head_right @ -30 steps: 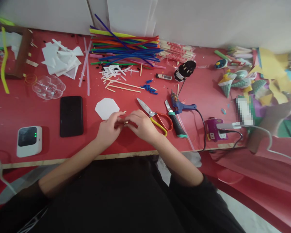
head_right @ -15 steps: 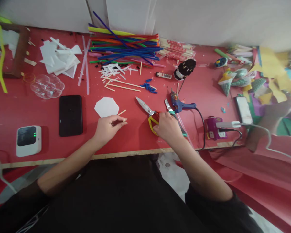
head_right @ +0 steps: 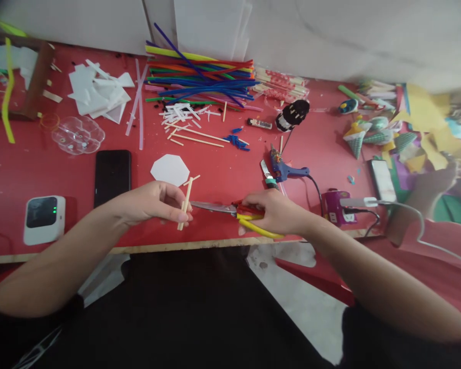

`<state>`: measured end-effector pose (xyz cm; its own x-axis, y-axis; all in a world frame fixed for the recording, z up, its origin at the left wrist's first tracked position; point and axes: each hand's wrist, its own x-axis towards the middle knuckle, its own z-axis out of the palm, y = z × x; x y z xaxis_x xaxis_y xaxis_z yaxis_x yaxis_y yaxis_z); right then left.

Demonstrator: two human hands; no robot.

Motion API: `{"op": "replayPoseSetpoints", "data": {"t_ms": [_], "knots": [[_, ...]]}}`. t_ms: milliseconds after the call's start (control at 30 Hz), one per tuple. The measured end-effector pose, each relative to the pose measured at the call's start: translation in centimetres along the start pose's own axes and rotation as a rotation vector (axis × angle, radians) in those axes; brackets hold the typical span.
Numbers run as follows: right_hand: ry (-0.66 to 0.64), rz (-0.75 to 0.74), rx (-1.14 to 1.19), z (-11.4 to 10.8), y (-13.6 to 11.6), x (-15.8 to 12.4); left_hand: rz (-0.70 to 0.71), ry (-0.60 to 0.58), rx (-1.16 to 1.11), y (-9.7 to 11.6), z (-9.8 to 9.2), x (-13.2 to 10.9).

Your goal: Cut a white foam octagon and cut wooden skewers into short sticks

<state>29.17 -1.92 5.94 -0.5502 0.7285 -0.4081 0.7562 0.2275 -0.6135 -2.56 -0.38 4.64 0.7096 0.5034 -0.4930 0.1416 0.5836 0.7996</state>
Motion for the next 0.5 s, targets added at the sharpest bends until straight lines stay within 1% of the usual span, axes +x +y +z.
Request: {"op": "replayPoseSetpoints", "data": {"t_ms": [67, 200, 300, 367, 500], "knots": [[-0.08, -0.049, -0.016, -0.4, -0.4, 0.2, -0.003, -0.013, -0.002, 0.5, -0.2, -0.3], [-0.214, 0.009, 0.077, -0.8, -0.5, 0.0, -0.014, 0.059, -0.013, 1.4, 0.0, -1.1], [-0.264, 0.01, 0.154, -0.7, -0.7, -0.5, -0.048, 0.093, 0.022, 1.5, -0.2, -1.2], [-0.291, -0.015, 0.202, -0.6, -1.0, -0.8, -0.063, 0.076, 0.047, 1.4, -0.4, -1.0], [-0.318, -0.044, 0.254, -0.6, -1.6, -1.2, -0.051, 0.024, 0.054, 1.1, -0.9, -0.4]]}}
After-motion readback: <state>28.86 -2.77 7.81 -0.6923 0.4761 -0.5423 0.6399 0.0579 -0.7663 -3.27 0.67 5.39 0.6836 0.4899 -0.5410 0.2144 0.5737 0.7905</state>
